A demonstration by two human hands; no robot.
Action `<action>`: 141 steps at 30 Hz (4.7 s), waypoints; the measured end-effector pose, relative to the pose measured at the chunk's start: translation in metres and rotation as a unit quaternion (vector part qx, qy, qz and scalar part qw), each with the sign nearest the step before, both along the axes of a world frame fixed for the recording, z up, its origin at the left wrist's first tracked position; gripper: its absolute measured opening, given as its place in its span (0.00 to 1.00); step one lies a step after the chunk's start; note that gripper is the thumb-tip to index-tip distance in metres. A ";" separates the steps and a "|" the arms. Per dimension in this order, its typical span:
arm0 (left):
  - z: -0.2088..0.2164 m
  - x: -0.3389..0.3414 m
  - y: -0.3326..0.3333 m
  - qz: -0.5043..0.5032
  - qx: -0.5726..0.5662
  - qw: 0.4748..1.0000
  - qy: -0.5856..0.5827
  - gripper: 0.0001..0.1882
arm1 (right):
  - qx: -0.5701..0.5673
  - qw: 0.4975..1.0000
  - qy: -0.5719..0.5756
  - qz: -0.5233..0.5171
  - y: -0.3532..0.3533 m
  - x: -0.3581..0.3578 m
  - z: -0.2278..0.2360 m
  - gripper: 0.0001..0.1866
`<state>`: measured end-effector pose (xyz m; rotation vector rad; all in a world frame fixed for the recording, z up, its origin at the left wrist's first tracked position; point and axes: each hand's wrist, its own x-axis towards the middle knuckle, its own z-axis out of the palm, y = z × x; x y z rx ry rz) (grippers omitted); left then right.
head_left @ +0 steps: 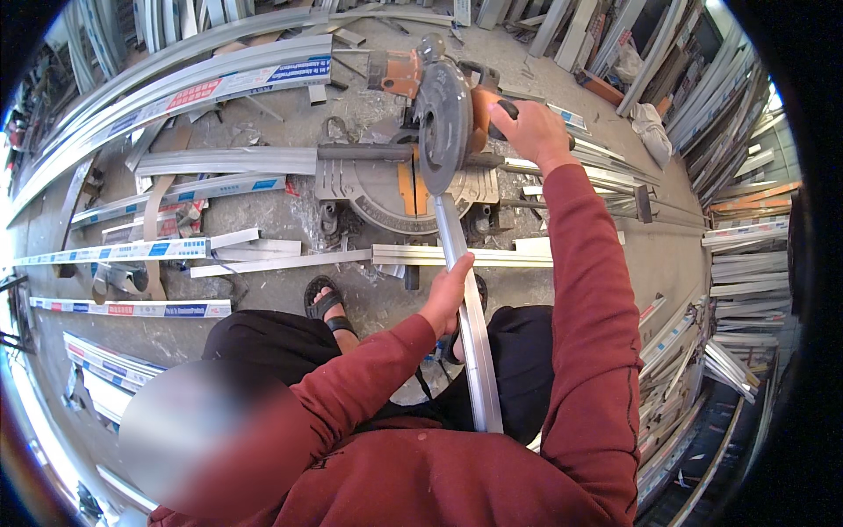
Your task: The person repeatedly selects long aluminum profiles, places them on a miter saw, and cuts them to length. The cut pieces are set aside on the floor. The person also uses a tape measure and a blue marker to measure and mark a profile before cutting.
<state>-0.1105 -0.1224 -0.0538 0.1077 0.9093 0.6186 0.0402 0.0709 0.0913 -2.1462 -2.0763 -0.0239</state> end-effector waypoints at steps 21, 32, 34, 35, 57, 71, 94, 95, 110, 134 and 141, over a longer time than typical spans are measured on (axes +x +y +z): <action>0.008 -0.006 0.013 -0.013 -0.008 1.000 0.003 0.23 | 0.030 0.999 -0.009 0.024 0.003 0.004 -0.007 0.30; -0.020 0.001 0.015 -0.027 0.037 0.999 0.014 0.29 | 0.024 0.999 -0.015 0.021 0.001 0.002 -0.009 0.31; -0.020 0.003 0.013 -0.020 0.031 0.999 0.017 0.28 | 0.015 1.000 -0.009 0.011 0.000 0.001 -0.008 0.31; -0.015 0.003 0.010 -0.013 0.022 0.999 0.020 0.29 | 0.010 1.000 -0.006 0.007 -0.001 0.000 -0.007 0.31; 0.077 -0.206 0.076 0.489 0.191 0.842 0.119 0.20 | -0.528 0.616 0.584 0.017 -0.300 -0.102 -0.001 0.47; 0.052 -0.532 -0.174 0.729 0.143 0.659 0.120 0.19 | -0.246 0.900 -0.054 0.356 -0.277 -0.169 0.114 0.23; -0.064 -0.487 -0.284 0.665 0.093 0.665 0.326 0.28 | -0.215 0.739 0.083 0.634 -0.415 -0.467 -0.070 0.27; -0.074 -0.489 -0.296 0.636 0.085 0.680 0.356 0.29 | -0.164 0.707 0.064 0.685 -0.416 -0.466 -0.076 0.29; -0.349 -0.568 -0.382 0.155 -0.357 0.616 0.685 0.38 | -0.131 0.832 0.539 -0.012 -0.286 -0.155 -0.151 0.08; -0.068 -0.220 0.070 -0.251 0.735 0.361 0.517 0.35 | -0.134 0.250 0.898 -0.337 -0.199 -0.117 -0.345 0.15; -0.074 -0.271 0.058 -0.381 0.669 0.343 0.539 0.30 | 0.011 0.261 0.887 -0.381 -0.195 -0.086 -0.290 0.24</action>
